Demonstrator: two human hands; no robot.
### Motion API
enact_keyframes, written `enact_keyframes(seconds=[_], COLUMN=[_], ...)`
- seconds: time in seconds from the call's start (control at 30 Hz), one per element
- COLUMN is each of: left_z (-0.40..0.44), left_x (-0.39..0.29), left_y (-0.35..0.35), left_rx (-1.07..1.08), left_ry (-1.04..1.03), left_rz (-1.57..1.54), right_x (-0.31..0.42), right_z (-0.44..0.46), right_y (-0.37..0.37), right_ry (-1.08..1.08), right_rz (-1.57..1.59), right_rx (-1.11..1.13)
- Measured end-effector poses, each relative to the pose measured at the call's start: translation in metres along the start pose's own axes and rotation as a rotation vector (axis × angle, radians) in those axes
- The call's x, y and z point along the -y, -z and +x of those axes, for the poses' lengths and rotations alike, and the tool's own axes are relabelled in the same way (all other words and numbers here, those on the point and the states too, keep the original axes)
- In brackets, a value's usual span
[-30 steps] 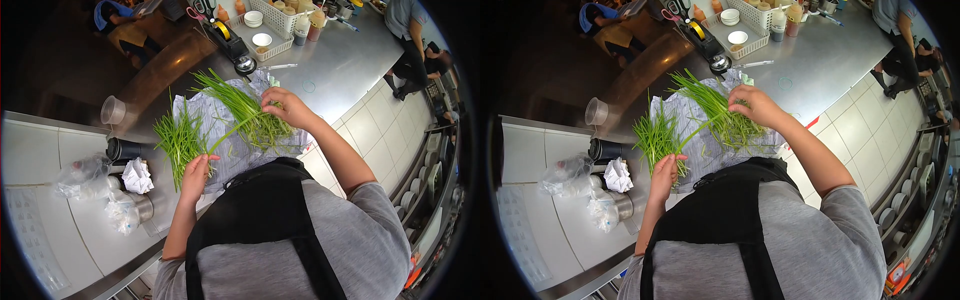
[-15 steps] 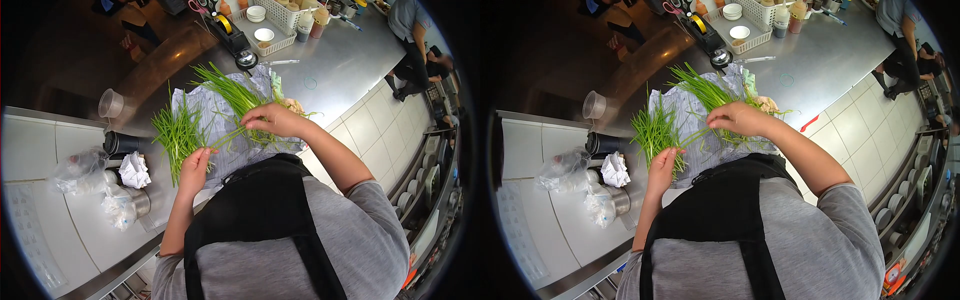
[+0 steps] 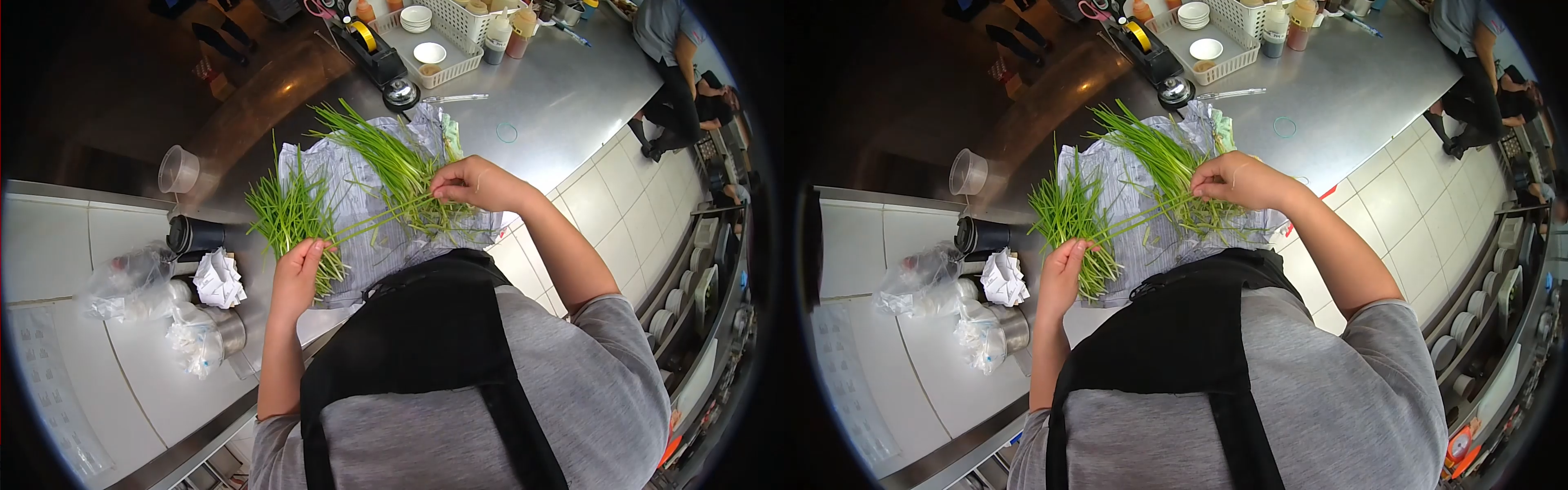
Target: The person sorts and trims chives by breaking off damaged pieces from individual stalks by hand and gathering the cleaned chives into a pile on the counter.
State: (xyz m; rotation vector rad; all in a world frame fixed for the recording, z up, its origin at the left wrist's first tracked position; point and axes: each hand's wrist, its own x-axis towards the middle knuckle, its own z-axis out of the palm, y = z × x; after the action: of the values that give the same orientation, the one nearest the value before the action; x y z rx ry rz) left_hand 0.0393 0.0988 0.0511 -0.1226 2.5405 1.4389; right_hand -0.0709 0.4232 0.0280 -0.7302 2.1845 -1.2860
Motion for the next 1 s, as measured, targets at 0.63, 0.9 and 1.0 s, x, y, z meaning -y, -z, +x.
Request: enact_keyframes(seconds=[0.63,0.9,1.0], left_z=[0.003,0.004,0.007], left_x=[0.000,-0.013,-0.020], left_y=[0.006,0.002,0.001], left_rx=[-0.063,-0.074,-0.045], left_ry=[0.024,0.032,0.008], left_rz=[-0.160,-0.175,-0.139], right_x=[-0.019,0.038,0.036], right_z=[0.010,-0.001,0.010], right_y=[-0.007,-0.053,-0.068], right_ry=[-0.051,0.153,0.259], right_rz=[1.402,0.182,-0.173], right_rx=[-0.610,-0.377,-0.339])
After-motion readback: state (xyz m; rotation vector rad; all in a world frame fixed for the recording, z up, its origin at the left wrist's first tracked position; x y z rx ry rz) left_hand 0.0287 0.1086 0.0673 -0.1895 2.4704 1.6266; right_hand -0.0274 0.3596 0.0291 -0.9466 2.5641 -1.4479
